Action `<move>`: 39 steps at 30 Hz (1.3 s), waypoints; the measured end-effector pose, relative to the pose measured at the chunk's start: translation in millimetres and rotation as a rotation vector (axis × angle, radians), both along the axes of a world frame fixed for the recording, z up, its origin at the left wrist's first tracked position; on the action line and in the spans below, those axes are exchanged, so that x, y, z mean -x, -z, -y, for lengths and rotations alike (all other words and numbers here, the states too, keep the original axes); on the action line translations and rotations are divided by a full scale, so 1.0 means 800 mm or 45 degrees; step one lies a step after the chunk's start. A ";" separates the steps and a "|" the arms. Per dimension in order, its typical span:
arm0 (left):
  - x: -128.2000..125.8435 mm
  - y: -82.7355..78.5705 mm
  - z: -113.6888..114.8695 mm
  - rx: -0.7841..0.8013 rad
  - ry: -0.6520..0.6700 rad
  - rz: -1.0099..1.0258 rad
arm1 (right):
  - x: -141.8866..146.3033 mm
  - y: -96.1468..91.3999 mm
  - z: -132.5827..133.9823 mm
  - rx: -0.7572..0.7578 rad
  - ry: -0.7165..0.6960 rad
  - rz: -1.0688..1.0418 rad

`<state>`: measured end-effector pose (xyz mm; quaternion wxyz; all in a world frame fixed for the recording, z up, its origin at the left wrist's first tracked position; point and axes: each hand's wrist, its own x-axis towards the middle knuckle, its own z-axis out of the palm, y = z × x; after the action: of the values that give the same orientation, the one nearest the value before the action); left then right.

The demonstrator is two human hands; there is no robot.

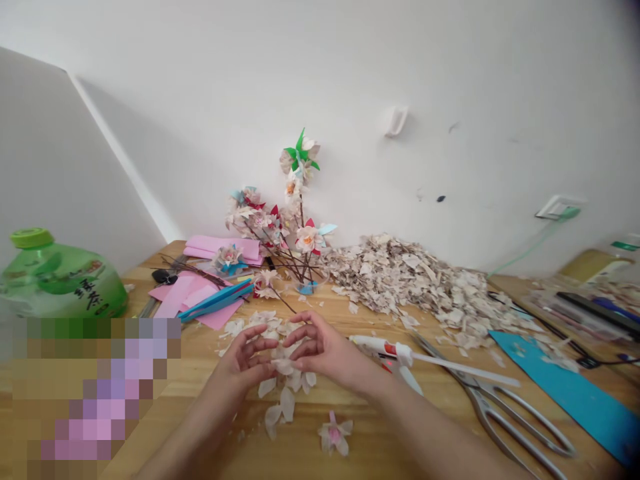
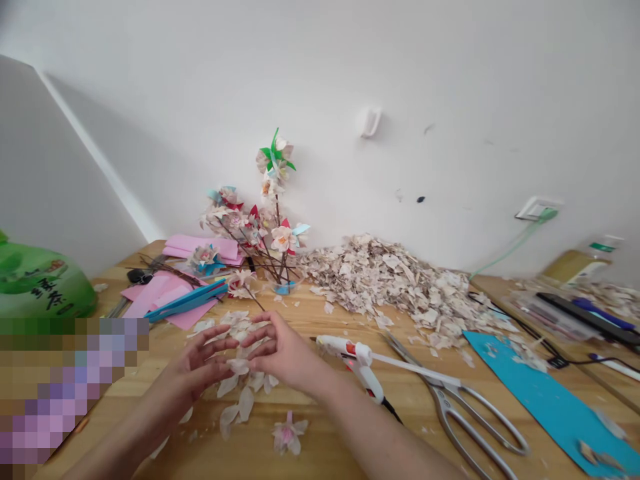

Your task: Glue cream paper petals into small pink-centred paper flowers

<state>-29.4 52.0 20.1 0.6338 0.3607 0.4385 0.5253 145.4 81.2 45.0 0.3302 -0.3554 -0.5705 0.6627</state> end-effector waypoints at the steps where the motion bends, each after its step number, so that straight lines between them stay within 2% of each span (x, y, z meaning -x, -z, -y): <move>1: 0.000 0.001 0.000 0.003 0.034 0.017 | -0.001 0.001 0.002 -0.010 0.029 -0.014; 6: -0.002 0.006 0.002 0.000 0.140 0.023 | -0.003 0.003 0.011 -0.024 0.138 -0.017; 14: -0.011 0.006 0.007 -0.006 0.242 0.047 | -0.010 0.005 0.022 0.048 0.183 -0.037; 18: -0.014 -0.004 0.014 -0.095 0.328 0.221 | -0.011 -0.001 0.033 0.220 0.200 -0.168; 23: -0.028 -0.009 0.023 -0.263 0.242 0.209 | -0.012 -0.003 0.039 0.561 0.077 -0.458; 25: -0.033 -0.008 0.026 -0.269 0.211 0.176 | -0.010 0.001 0.040 0.611 0.046 -0.498; 28: -0.036 -0.005 0.027 -0.249 0.206 0.141 | -0.009 0.007 0.045 0.583 0.059 -0.487; 31: -0.033 -0.003 0.024 -0.163 0.165 0.096 | -0.030 0.001 0.063 0.401 0.071 -0.242; 34: -0.031 -0.002 0.022 0.012 0.076 0.093 | -0.084 -0.014 0.092 0.044 -0.051 0.308; 35: -0.032 -0.003 0.022 0.061 0.046 0.104 | -0.110 -0.019 0.101 -0.059 -0.032 0.555; 37: -0.034 -0.004 0.024 0.116 -0.001 0.120 | -0.167 -0.022 0.115 -0.203 0.073 1.008; 39: -0.037 -0.004 0.025 0.129 -0.036 0.128 | -0.223 -0.015 0.122 -0.258 0.302 1.358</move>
<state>0.1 32.0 23.1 0.6651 0.2951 0.4371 0.5287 323.9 -16.6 56.9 0.1005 -0.6698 -0.6757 0.2911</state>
